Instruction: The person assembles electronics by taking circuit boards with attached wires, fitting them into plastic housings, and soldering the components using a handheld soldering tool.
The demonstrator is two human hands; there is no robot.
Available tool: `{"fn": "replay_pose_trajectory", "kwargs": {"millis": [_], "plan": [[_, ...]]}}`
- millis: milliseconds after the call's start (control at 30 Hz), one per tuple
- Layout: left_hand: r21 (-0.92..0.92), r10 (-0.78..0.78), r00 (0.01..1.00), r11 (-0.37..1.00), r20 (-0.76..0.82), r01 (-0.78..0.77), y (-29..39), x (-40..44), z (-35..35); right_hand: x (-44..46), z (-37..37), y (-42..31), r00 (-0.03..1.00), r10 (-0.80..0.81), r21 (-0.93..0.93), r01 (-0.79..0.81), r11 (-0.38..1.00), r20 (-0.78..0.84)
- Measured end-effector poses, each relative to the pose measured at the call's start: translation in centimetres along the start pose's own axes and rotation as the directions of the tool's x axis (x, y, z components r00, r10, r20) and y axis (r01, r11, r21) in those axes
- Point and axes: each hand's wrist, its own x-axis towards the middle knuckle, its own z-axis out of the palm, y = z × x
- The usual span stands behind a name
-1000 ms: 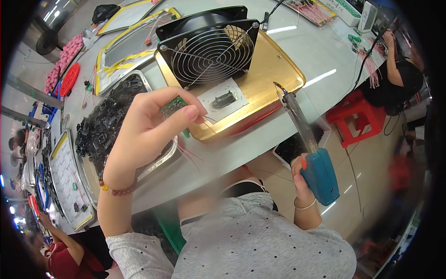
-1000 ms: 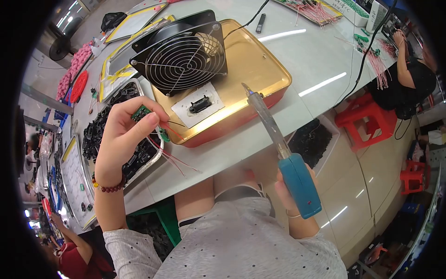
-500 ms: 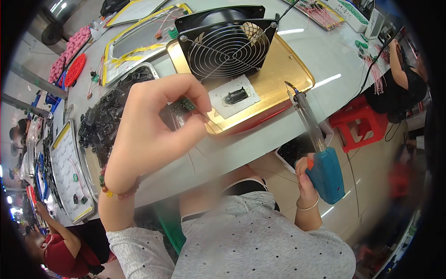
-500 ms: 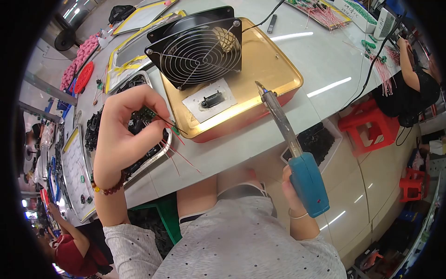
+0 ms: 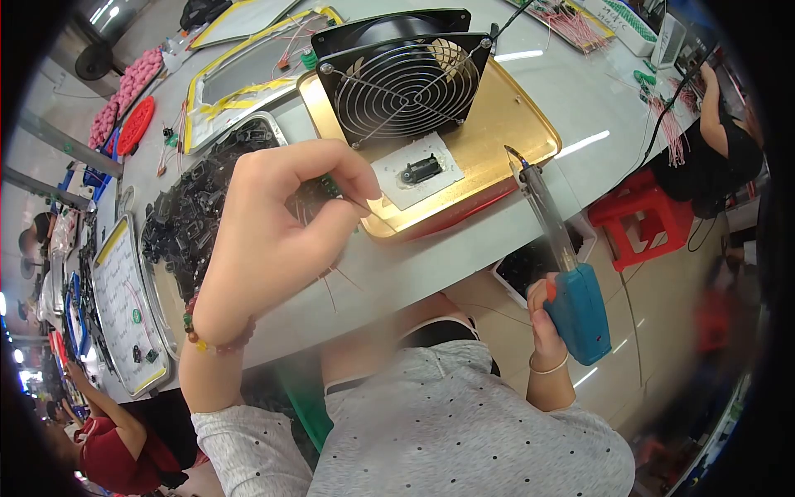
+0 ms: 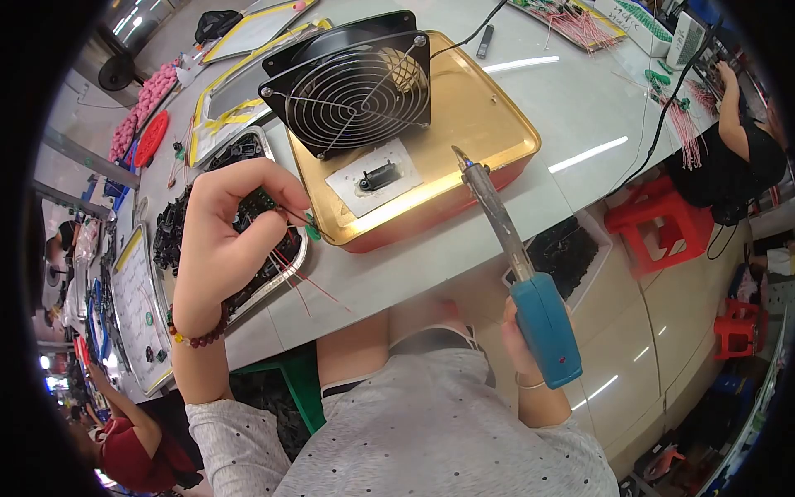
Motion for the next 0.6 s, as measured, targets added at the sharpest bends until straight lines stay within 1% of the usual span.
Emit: {"fn": "replay_pose_trajectory", "kwargs": {"millis": [33,67,167,267,367,467,533,567,600], "plan": [[-0.036,-0.014,1.0,0.999,-0.003,0.014,-0.2,0.1,0.2,0.0,0.1,-0.1,0.999,0.011,0.028,-0.01,1.0,-0.033],[-0.072,-0.028,1.0,0.997,-0.005,0.027,-0.5,0.2,0.5,0.0,0.0,-0.1,1.0,0.005,0.016,-0.005,1.0,-0.023],[-0.023,0.035,0.999,0.999,-0.014,-0.036,-1.5,0.7,1.3,0.1,-0.4,0.1,1.0,-0.009,-0.017,0.009,1.0,-0.007],[0.204,-0.035,0.999,0.978,0.0,0.034,-0.6,0.7,1.2,-0.1,-0.6,0.3,1.0,-0.009,-0.024,0.008,1.0,-0.028],[0.408,0.117,0.989,0.91,-0.088,-0.072,-1.2,0.5,1.6,-0.2,-0.6,0.5,0.998,0.011,0.007,-0.01,1.0,-0.061],[0.431,0.154,0.987,0.895,-0.053,-0.116,-0.8,0.6,1.3,-0.4,-0.6,0.7,0.996,0.024,0.009,-0.023,1.0,-0.084],[0.353,0.107,0.994,0.93,-0.001,-0.1,-0.4,0.8,1.2,-0.4,-0.5,0.7,0.997,0.016,-0.02,-0.017,1.0,-0.074],[0.313,0.084,0.996,0.946,0.027,-0.088,-0.2,0.9,1.2,-0.4,-0.6,0.5,0.999,0.004,-0.073,-0.007,0.997,-0.05],[0.235,0.054,0.998,0.97,0.04,-0.062,-0.4,0.9,1.3,-0.3,-0.7,0.2,1.0,-0.009,-0.126,0.006,0.992,-0.026]]}}
